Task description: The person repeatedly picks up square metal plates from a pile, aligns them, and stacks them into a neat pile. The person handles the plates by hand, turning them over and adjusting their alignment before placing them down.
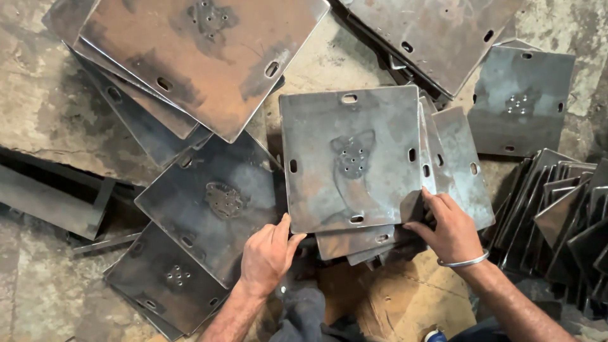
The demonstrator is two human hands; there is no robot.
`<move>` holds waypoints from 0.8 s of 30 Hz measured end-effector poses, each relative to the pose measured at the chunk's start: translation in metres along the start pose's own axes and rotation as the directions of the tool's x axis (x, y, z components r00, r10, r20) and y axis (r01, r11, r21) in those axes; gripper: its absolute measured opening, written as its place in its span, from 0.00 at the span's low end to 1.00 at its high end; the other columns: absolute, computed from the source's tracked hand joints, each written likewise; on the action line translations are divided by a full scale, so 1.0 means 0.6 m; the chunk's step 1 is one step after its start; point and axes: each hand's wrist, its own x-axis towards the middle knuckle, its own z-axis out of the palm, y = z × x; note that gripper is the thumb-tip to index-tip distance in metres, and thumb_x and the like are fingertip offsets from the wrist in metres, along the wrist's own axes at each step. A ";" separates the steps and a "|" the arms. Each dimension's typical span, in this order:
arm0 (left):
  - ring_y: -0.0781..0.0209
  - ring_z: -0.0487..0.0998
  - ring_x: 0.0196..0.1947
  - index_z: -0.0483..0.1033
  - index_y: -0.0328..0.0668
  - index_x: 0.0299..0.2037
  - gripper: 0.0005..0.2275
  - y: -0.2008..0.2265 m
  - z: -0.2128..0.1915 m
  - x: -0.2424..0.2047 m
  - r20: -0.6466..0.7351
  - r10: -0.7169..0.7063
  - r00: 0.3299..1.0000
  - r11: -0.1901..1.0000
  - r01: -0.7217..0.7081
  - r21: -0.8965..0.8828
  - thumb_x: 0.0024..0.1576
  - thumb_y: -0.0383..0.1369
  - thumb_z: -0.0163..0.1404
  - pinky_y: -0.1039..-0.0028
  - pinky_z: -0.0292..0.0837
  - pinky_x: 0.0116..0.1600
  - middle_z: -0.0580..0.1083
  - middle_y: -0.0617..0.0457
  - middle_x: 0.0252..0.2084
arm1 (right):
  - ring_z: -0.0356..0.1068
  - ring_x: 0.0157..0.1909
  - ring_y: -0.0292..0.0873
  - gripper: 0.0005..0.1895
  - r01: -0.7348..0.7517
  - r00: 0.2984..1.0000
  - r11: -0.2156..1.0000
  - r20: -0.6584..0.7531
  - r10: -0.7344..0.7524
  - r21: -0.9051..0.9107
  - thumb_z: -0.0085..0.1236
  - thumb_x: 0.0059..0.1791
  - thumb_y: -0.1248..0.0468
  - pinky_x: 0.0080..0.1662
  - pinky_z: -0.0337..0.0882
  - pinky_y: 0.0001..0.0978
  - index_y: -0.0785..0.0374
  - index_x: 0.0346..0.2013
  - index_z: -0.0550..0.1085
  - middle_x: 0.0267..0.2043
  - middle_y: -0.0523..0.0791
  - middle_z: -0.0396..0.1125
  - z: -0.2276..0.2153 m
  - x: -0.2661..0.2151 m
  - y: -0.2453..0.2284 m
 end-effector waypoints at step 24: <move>0.50 0.74 0.26 0.76 0.28 0.48 0.20 0.009 -0.009 0.022 -0.004 0.007 1.000 0.998 -0.007 -0.066 0.50 0.33 0.66 0.64 0.70 0.31 0.74 0.47 0.28 | 0.71 0.36 0.54 0.32 0.152 0.985 0.986 0.093 -0.146 -0.067 0.68 0.41 0.54 0.36 0.71 0.43 0.65 0.55 0.72 0.36 0.49 0.69 -0.022 0.004 0.046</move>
